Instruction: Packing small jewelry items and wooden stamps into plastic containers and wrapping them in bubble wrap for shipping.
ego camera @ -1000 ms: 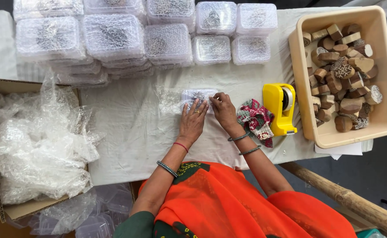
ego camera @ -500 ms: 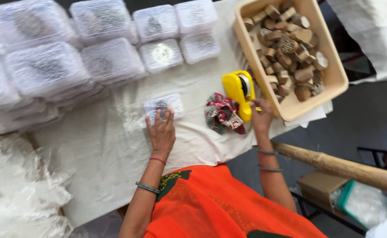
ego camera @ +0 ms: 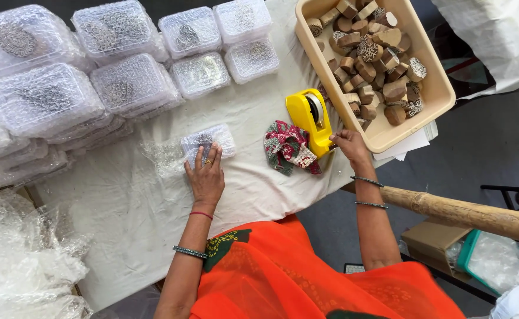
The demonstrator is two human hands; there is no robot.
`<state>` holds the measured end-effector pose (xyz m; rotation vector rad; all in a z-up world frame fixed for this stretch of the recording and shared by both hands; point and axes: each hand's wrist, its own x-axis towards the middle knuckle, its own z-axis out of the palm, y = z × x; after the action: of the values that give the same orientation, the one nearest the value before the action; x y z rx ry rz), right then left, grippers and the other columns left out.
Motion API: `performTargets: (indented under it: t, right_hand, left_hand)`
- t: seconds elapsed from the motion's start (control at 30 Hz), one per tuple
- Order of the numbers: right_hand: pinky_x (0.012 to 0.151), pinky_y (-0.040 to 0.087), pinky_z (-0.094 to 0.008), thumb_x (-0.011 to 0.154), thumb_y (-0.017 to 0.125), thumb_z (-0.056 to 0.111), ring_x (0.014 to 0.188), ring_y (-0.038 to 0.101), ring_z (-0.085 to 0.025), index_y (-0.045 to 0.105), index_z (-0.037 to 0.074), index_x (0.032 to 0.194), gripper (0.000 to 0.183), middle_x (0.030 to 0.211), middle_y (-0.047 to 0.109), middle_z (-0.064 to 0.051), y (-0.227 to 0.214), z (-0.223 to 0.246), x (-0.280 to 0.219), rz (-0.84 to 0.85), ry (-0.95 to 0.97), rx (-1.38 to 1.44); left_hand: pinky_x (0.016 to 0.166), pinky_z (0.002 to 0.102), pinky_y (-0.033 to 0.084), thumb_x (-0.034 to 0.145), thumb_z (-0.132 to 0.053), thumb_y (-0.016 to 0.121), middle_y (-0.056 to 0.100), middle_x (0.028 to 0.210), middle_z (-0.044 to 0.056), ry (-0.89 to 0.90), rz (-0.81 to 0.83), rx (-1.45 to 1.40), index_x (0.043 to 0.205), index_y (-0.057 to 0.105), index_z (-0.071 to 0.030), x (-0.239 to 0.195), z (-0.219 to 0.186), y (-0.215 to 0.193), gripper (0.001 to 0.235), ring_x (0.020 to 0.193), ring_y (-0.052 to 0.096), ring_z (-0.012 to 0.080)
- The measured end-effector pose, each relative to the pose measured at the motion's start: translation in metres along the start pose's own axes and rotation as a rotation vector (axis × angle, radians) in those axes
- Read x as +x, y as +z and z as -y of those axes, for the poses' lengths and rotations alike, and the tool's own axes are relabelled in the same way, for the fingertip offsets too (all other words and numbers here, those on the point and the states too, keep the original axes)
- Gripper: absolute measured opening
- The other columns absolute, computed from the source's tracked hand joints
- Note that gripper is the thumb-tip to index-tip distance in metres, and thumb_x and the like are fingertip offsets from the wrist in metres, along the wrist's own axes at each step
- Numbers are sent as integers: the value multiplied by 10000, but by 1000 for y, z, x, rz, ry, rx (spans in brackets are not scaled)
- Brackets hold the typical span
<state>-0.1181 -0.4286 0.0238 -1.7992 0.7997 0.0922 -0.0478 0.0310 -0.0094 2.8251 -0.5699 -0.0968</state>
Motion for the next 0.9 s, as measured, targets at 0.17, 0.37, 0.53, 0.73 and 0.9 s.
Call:
performTargets:
  t: [0.17,0.37,0.53,0.73,0.9]
  right_hand:
    - [622,431,-237,965,735,173,681,526,-60,721,3,973,171,797,664,10,0,28,-28,-80,-46,-107]
    - [644,510,-259,961,734,238,726,619,-72,716,48,948,191,803,697,9,0,31,-70,-125,90,-110]
    - [633,519,-277,923,794,257,717,639,-102,721,42,916,227,797,702,-18,-5,-15,-72,-128,147,59]
    - [628,537,-267,886,807,235,723,650,-91,731,46,927,207,811,708,-15,0,-31,-66,-148,153,129]
    - [624,543,-271,899,797,224,723,664,-98,740,26,938,210,824,732,-37,1,-30,-57,-157,124,21]
  left_hand:
    - [1178,663,265,924,-278,687,343,1631,-126,-2,7,-20,1514,501,-266,0,-1,-4,618,1492,316,227]
    - [1181,664,274,923,-259,689,335,1627,-120,-7,14,-23,1511,498,-270,1,-1,-3,618,1490,312,230]
    - [1182,667,275,916,-248,693,325,1631,-127,-5,19,-22,1513,492,-278,-1,1,0,630,1497,301,225]
    - [1185,666,277,909,-234,696,317,1639,-133,-4,18,-21,1520,486,-284,0,0,1,648,1497,297,224]
    - [1178,672,280,911,-230,693,321,1637,-138,-15,19,-43,1512,496,-281,0,-1,-3,634,1499,296,219]
